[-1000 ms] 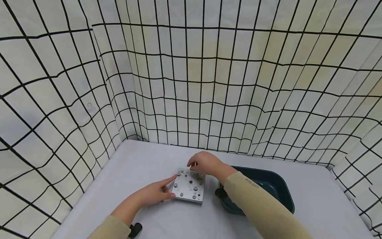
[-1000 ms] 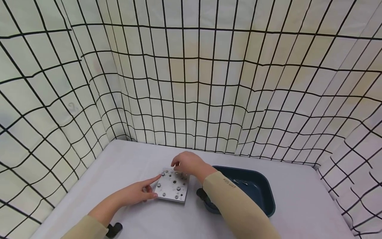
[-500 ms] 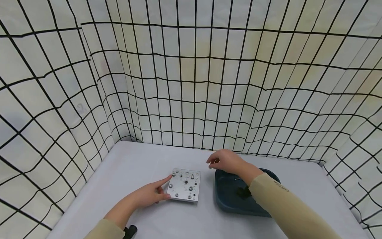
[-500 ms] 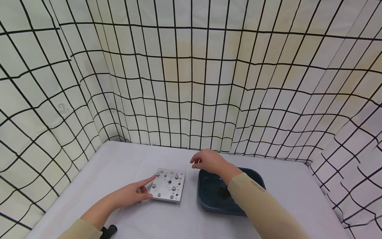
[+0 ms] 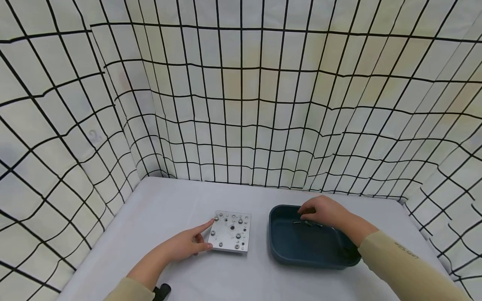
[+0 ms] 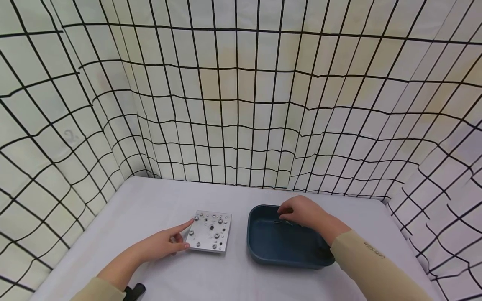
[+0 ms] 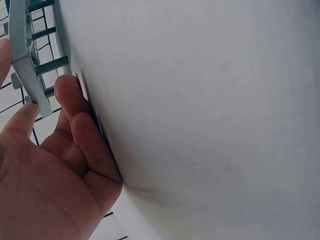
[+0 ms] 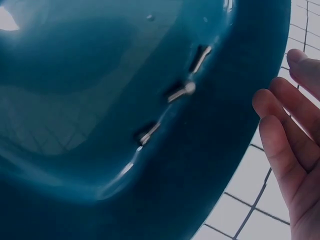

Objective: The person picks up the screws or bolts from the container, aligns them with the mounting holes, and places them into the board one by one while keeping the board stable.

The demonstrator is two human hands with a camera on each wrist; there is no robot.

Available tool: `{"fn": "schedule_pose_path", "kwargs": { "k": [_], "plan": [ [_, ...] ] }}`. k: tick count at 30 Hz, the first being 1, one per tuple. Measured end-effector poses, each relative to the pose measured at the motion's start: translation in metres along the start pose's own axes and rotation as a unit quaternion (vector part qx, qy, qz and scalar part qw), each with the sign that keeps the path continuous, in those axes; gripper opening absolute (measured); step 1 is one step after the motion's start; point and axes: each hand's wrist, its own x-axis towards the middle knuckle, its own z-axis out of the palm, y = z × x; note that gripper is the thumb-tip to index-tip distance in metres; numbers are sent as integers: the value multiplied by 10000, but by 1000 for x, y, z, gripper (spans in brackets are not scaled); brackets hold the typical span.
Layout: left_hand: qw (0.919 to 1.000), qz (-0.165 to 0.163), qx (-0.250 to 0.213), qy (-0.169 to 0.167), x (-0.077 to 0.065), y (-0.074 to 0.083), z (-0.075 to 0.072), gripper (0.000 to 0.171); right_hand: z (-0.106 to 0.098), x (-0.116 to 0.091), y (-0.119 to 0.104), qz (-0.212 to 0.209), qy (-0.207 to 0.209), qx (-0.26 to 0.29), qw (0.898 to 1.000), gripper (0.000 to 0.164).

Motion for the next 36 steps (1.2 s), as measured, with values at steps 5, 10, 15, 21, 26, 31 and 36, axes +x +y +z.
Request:
{"fn": "schedule_pose_path", "kwargs": {
  "k": [5,10,15,21,26,31,36],
  "plan": [
    [10000,31,-54,-1,-1,-2,0,82,3,-2,6,113,-95,-91,9998,20],
    [9999,130,-88,-52,0,-4,-1,82,10,5,9,98,-327,-323,9989,18],
    [9999,96,-54,-69,0,-3,-2,82,18,14,8,-226,-569,-733,9954,11],
    [9999,67,-77,-85,-2,0,-2,81,28,21,6,-683,-533,-1439,9858,6],
    [9999,61,-119,-88,-3,1,-2,81,35,25,2,-784,-502,-1869,9780,5],
    [9998,110,-160,-105,-3,-1,-2,81,40,28,-2,-976,-565,-2178,9695,3],
    [9996,151,-213,-117,-3,-3,-2,81,45,31,-1,-1145,-613,-2441,9610,4]
  ]
}}
